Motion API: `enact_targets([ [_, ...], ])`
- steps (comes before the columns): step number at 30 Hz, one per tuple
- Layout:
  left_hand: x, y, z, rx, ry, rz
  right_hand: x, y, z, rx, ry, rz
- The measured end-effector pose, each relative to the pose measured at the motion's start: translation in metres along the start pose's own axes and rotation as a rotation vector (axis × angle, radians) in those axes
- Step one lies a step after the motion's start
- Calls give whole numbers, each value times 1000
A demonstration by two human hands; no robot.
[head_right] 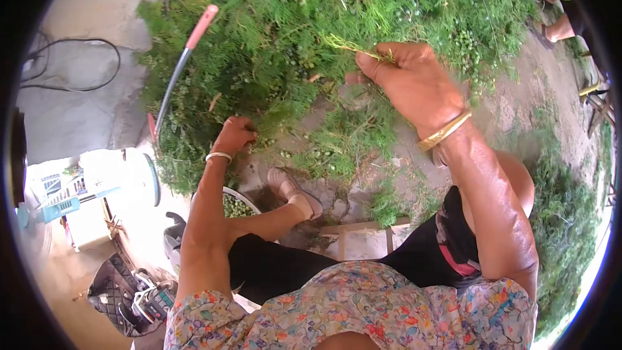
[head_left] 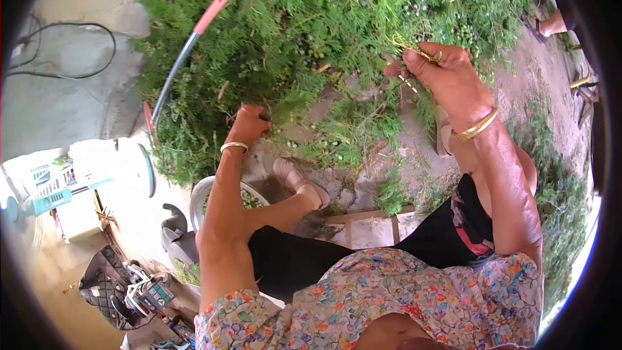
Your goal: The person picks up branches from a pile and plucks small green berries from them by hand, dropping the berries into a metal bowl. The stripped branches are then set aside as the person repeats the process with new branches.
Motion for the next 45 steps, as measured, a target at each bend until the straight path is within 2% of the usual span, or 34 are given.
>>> enact_targets([
  [2,-34,17,-31,9,71,-79,3,1,6,-13,-149,-15],
  [5,-72,47,-66,-196,412,-235,7,6,-12,287,-285,-6],
  [6,-77,56,-79,-172,417,-252,9,8,-10,259,-295,-9],
  [7,-78,64,-90,-206,698,-256,11,12,-13,339,-348,-24],
  [8,-77,71,-102,-235,982,-246,13,15,-17,419,-399,-41],
  [10,-67,84,-128,-191,1074,-221,21,15,-23,399,-443,-11],
  [12,-50,92,-160,-79,1429,-143,27,14,-23,382,-479,15],
  [14,-26,102,-191,-21,1541,-55,33,18,-19,448,-668,-14],
  [15,-13,104,-200,-36,1607,-54,33,20,-13,449,-656,-9],
  [19,28,116,-230,-14,1592,42,34,13,-6,289,-553,88],
  [20,36,118,-231,-27,1595,41,33,16,-4,300,-547,89],
  [22,48,121,-237,57,1359,49,35,22,7,300,-558,186],
  [23,50,120,-237,119,1377,79,36,17,-6,317,-559,141],
  [27,48,121,-236,99,1330,154,32,23,4,327,-570,227],
  [28,46,124,-237,12,1396,158,34,23,1,331,-560,232],
  [29,45,127,-238,-76,1461,162,35,21,2,229,-473,234],
  [30,38,129,-239,-81,1468,158,36,20,1,126,-386,237],
  [31,28,130,-240,5,1277,125,36,17,-3,-25,-212,223],
  [32,16,131,-239,88,1083,92,38,16,-9,-24,-207,230],
  [34,-8,130,-235,241,686,23,35,15,-6,-242,-54,164],
  [35,-13,128,-231,274,586,5,38,18,-1,-375,185,218],
  [36,-18,126,-227,306,487,-14,36,18,-5,-376,186,224],
  [37,-21,118,-214,211,604,-66,32,20,2,-482,163,171],
  [38,-23,110,-199,114,720,-118,31,17,-1,-353,43,132],
  [39,-30,103,-196,62,1005,-129,31,17,1,-230,-86,81],
  [40,-34,102,-194,58,1006,-135,32,15,-2,-230,-86,89],
  [42,-52,106,-206,135,1437,-45,35,16,1,-321,-47,178],
  [45,-50,102,-200,187,1479,-51,38,25,16,-460,103,227],
])
Point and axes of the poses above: each hand's wrist, its own y-axis away from the middle knuckle, its own x-axis out of the palm, z = x × y, the point moved 7 cm from there along -y, towards the middle knuckle, and after that the axes turned 15 degrees about -z, right-handed, at the moved point
